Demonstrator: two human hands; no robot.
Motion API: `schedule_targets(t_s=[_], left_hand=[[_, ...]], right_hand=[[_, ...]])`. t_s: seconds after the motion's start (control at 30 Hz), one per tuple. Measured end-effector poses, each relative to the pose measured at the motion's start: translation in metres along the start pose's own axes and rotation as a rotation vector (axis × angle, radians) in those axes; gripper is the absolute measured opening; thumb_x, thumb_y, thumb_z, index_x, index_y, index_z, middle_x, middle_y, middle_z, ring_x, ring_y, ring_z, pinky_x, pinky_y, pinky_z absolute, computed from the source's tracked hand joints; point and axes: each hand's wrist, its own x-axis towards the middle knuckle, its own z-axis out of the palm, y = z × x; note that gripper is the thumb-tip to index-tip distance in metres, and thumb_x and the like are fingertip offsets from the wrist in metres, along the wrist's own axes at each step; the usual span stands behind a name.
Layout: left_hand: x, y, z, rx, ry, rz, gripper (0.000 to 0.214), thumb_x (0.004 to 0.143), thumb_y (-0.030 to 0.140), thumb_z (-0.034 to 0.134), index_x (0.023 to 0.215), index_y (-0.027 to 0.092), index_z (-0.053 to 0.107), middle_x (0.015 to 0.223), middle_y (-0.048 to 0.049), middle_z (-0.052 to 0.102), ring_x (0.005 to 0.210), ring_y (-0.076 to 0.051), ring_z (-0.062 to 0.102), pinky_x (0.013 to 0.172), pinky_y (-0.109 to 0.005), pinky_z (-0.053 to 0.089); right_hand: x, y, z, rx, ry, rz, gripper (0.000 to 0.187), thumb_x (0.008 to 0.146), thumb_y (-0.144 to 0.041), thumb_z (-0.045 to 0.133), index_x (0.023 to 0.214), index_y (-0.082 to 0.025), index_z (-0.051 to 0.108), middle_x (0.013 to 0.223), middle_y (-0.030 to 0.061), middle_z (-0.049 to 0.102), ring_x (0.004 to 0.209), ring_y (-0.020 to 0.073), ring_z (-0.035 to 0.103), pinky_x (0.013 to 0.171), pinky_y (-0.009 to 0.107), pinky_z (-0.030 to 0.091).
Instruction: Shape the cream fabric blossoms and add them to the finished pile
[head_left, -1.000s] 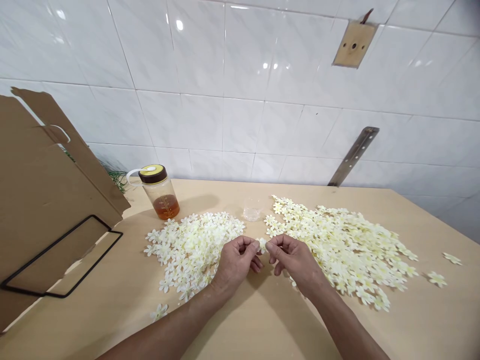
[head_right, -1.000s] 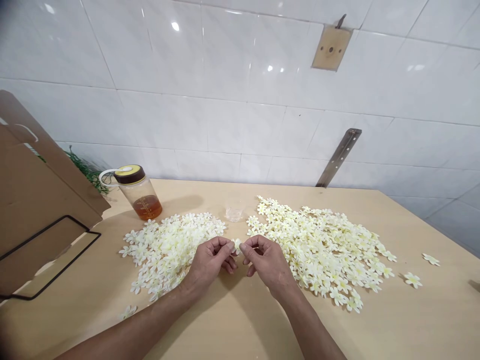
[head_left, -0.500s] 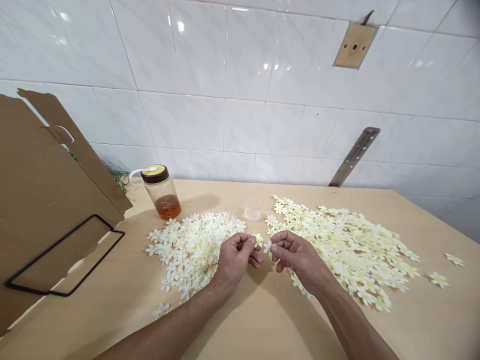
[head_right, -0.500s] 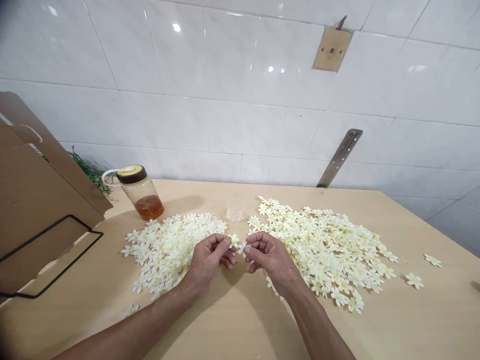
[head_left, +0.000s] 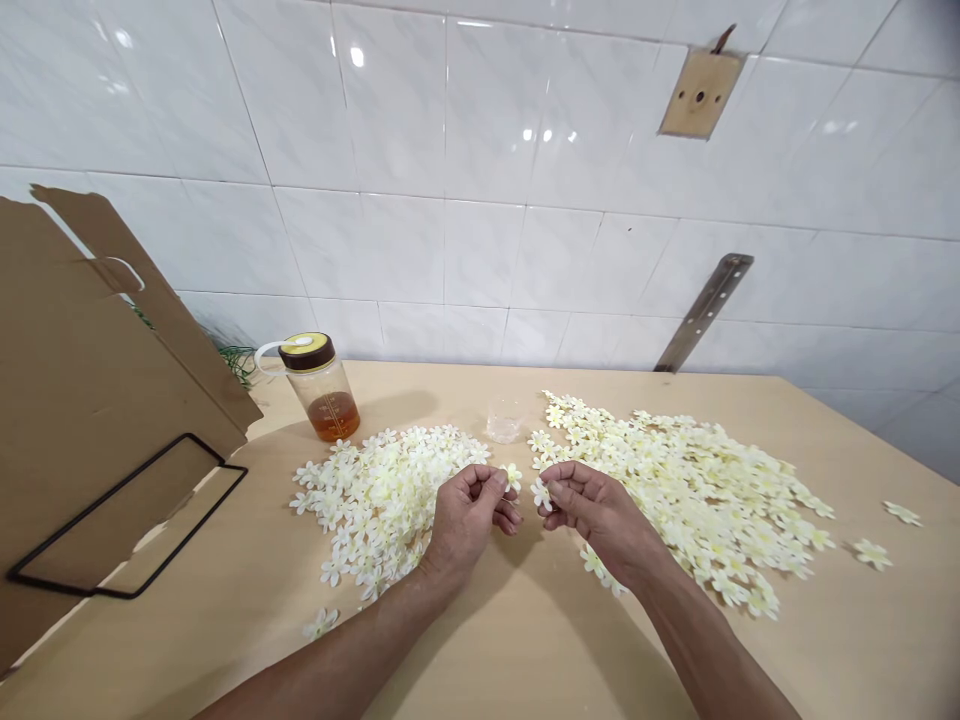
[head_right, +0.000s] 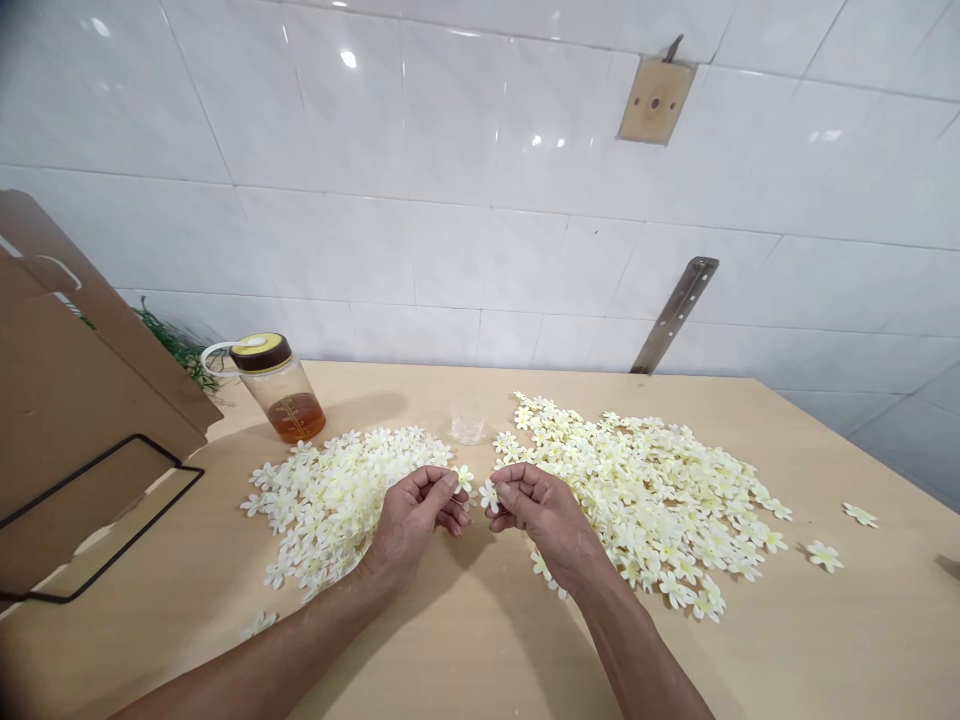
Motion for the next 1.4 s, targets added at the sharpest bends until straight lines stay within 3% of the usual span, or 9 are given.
schedule_targets(t_s=[0.27, 0.43, 0.5, 0.6, 0.73, 0.87, 1.1, 1.4], left_hand=[[0.002, 0.004, -0.003, -0.01, 0.007, 0.038, 0.03, 0.077, 0.041, 0.068, 0.08, 0.013, 0.06, 0.071, -0.0046, 0.066, 0.052, -0.014, 0.062, 0.047, -0.025, 0.051], [0.003, 0.002, -0.004, -0.015, 0.015, 0.039, 0.031, 0.077, 0.041, 0.068, 0.08, 0.012, 0.06, 0.072, -0.0052, 0.066, 0.051, -0.013, 0.061, 0.048, -0.025, 0.052], [0.003, 0.001, -0.004, -0.016, 0.01, 0.035, 0.031, 0.077, 0.042, 0.068, 0.08, 0.012, 0.061, 0.071, -0.0053, 0.066, 0.05, -0.013, 0.061, 0.047, -0.025, 0.052], [0.003, 0.0, -0.004, -0.003, -0.008, 0.017, 0.032, 0.076, 0.043, 0.069, 0.08, 0.012, 0.061, 0.071, -0.0055, 0.066, 0.05, -0.013, 0.062, 0.047, -0.025, 0.051], [0.0, -0.003, -0.002, 0.065, -0.088, -0.037, 0.032, 0.077, 0.043, 0.067, 0.078, 0.012, 0.061, 0.063, -0.0049, 0.066, 0.047, -0.014, 0.061, 0.045, -0.024, 0.05], [0.0, -0.006, -0.002, 0.116, -0.111, -0.078, 0.033, 0.076, 0.045, 0.068, 0.074, 0.013, 0.06, 0.058, -0.0051, 0.065, 0.044, -0.015, 0.061, 0.044, -0.024, 0.049], [0.001, -0.006, -0.002, 0.121, -0.136, -0.083, 0.036, 0.076, 0.048, 0.067, 0.075, 0.012, 0.062, 0.057, -0.0057, 0.065, 0.046, -0.015, 0.062, 0.046, -0.024, 0.05], [-0.003, 0.0, -0.001, 0.054, -0.167, -0.111, 0.034, 0.076, 0.045, 0.068, 0.077, 0.011, 0.064, 0.067, -0.0079, 0.067, 0.052, -0.015, 0.063, 0.049, -0.024, 0.049]], right_hand=[[0.0, 0.0, 0.004, -0.137, 0.058, -0.039, 0.034, 0.068, -0.044, 0.077, 0.085, -0.017, 0.064, 0.065, -0.0012, 0.058, 0.059, 0.0125, 0.054, 0.055, 0.026, 0.048], [-0.002, 0.003, 0.012, -0.42, -0.045, -0.023, 0.031, 0.081, -0.048, 0.062, 0.083, -0.017, 0.067, 0.063, 0.0006, 0.063, 0.053, 0.0123, 0.054, 0.053, 0.025, 0.045], [-0.004, 0.003, 0.013, -0.575, -0.057, -0.098, 0.03, 0.085, -0.046, 0.056, 0.084, -0.019, 0.07, 0.069, 0.0021, 0.066, 0.058, 0.0142, 0.057, 0.055, 0.026, 0.046], [-0.004, 0.003, 0.012, -0.723, 0.078, -0.248, 0.026, 0.085, -0.043, 0.056, 0.086, -0.022, 0.072, 0.084, 0.0043, 0.07, 0.074, 0.0188, 0.062, 0.062, 0.028, 0.047], [-0.003, 0.006, 0.011, -0.689, 0.189, -0.203, 0.031, 0.081, -0.047, 0.061, 0.097, -0.022, 0.068, 0.086, 0.0055, 0.07, 0.068, 0.0184, 0.061, 0.057, 0.028, 0.048], [-0.005, 0.012, 0.016, -0.787, 0.301, -0.379, 0.023, 0.082, -0.044, 0.062, 0.09, -0.022, 0.066, 0.087, 0.0064, 0.067, 0.065, 0.0169, 0.058, 0.059, 0.03, 0.048], [-0.007, 0.011, 0.02, -0.952, 0.224, -0.515, 0.018, 0.089, -0.033, 0.055, 0.09, -0.025, 0.071, 0.087, 0.0053, 0.07, 0.073, 0.0184, 0.063, 0.066, 0.029, 0.049], [-0.009, 0.008, 0.021, -0.949, 0.253, -0.446, 0.022, 0.089, -0.034, 0.053, 0.085, -0.024, 0.073, 0.077, 0.0027, 0.072, 0.064, 0.0169, 0.063, 0.063, 0.028, 0.048]])
